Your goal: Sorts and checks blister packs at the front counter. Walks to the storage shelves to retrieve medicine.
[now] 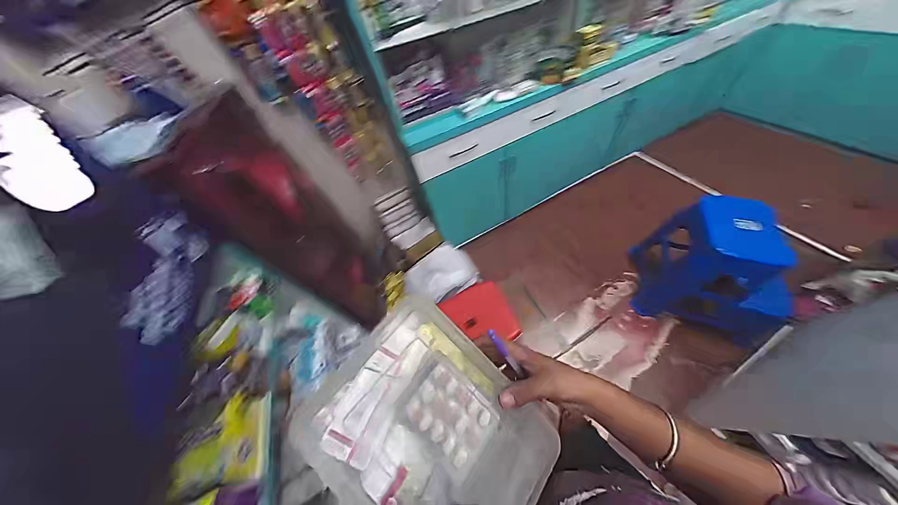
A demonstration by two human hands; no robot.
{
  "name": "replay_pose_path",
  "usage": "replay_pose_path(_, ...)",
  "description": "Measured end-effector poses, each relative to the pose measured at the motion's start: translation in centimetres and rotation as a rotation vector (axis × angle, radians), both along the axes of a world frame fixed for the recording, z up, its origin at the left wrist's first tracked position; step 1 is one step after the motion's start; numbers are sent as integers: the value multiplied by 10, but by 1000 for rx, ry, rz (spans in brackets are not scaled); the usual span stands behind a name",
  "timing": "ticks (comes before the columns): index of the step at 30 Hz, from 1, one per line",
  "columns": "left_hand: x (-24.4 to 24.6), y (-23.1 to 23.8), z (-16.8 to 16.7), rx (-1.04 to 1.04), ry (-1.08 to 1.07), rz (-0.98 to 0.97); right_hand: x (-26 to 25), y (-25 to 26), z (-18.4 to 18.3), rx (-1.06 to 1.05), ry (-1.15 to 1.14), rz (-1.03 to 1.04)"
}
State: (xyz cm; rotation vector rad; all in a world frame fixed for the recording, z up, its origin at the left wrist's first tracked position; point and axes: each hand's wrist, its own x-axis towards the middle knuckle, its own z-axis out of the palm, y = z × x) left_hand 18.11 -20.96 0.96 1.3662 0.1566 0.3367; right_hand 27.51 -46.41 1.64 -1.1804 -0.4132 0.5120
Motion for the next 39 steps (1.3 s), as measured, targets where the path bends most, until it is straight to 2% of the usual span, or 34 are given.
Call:
replay_pose_path(3,78,-119,-32,-60,117,-218,7,-127,-19,-59,266,-267)
replay_pose_path(6,150,-250,-18,-15,262,-389,24,-235,-18,-75,386,-595)
replay_pose_path(9,212,-356,-3,-48,395,-614,50,-328,-13,-52,372,-841)
replay_pose_path(11,257,-414,-7,-102,372,-727,76,-387,-16,-23,338,-935)
replay_pose_path(13,312,-470,-29,-190,331,-838,109,-447,-26,14,341,-992)
replay_pose_path(16,405,-572,-51,-285,379,-959,173,-539,-40,11,373,-1084)
replay_pose_path(18,463,-649,-46,-304,409,-1030,219,-602,-40,-12,401,-1145)
replay_pose_path(20,517,-734,-27,-201,476,-1075,262,-666,-34,-31,440,-1211)
replay_pose_path(23,587,-862,-8,58,589,-1154,309,-756,-21,-20,482,-1374)
replay_pose_path(26,649,-978,-7,185,656,-1449,345,-842,-17,24,486,-1592)
replay_pose_path(28,681,-1059,-21,196,697,-1604,368,-909,-28,29,476,-1705)
replay_pose_path(30,710,-1144,-36,124,727,-1624,394,-983,-43,5,489,-1740)
replay_pose_path(33,756,-1277,-44,31,725,-1552,442,-1109,-52,-91,498,-1708)
replay_pose_path(35,789,-1370,-37,-14,709,-1506,473,-1204,-43,-159,471,-1654)
replay_pose_path(39,858,-1533,-20,-116,708,-1437,526,-1363,-27,-188,467,-1535)
